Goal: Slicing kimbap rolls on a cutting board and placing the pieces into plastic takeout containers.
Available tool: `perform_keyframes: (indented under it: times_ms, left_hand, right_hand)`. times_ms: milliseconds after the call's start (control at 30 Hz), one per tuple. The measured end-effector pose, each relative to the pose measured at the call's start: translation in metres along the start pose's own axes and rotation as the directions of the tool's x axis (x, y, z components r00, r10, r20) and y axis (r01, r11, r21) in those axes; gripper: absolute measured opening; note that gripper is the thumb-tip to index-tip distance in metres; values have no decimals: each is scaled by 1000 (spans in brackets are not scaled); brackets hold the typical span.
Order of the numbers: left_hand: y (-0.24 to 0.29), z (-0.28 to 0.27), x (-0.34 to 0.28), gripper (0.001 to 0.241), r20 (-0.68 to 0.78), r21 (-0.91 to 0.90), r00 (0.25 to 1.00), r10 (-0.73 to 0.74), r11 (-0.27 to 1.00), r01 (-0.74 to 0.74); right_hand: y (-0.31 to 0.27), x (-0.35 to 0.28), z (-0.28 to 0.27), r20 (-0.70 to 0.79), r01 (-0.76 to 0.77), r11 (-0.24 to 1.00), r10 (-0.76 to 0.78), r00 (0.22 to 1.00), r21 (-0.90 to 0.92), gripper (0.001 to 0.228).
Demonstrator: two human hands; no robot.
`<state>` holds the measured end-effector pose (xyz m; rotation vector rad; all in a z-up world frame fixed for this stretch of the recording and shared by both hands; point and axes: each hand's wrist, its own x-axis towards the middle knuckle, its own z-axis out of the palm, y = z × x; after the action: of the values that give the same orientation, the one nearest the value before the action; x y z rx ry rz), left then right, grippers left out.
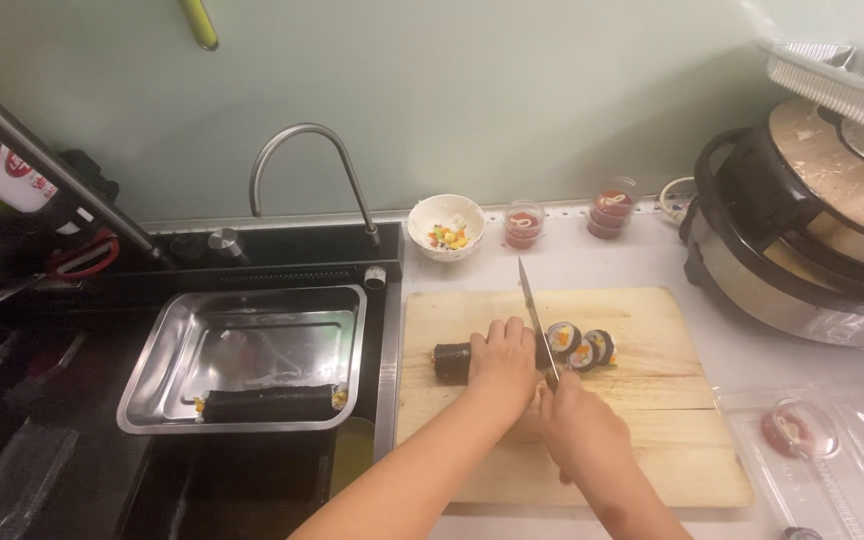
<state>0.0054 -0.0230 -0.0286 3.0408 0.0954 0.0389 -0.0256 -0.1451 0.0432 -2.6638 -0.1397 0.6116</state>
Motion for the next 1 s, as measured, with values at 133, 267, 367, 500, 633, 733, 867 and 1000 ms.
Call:
perform_keyframes:
  times_ms: [133,267,367,500,633,733,867,1000]
  left_hand:
    - [1,-11,-2,56,19,-35,1000,-3,999,4]
    - [-2,5,-2,45,-28,47,999,23,999,-21]
    - [-1,10,0,40,-50,75,998,33,997,-30]
    - [-1,10,-1,44,-27,65,999,25,998,-23]
    - [-1,9,6,46,21,46,1000,-9,999,8]
    - [0,3,3,45,59,61,998,13,998,-16]
    - [1,12,7,46,37,39,999,7,999,-8]
    - [4,3,5,53,65,22,998,-20,1000,18]
  right_hand:
    - [38,-19,23,20,-22,997,24,1000,-76,34]
    - [43,-13,37,-160,39,975,-75,984,-220,35]
    - [9,-8,11,43,-73,995,76,996,-72,33]
    - [0,-1,8,1,0,999,0,1000,-41,36]
    - [23,-23,21,36,-54,998,56,998,-39,33]
    - [81,7,64,-128,47,978,-74,989,-204,40]
    - [18,5,23,-66,-9,992,1,998,-122,39]
    - [11,4,17,83,-68,997,71,994,-44,40]
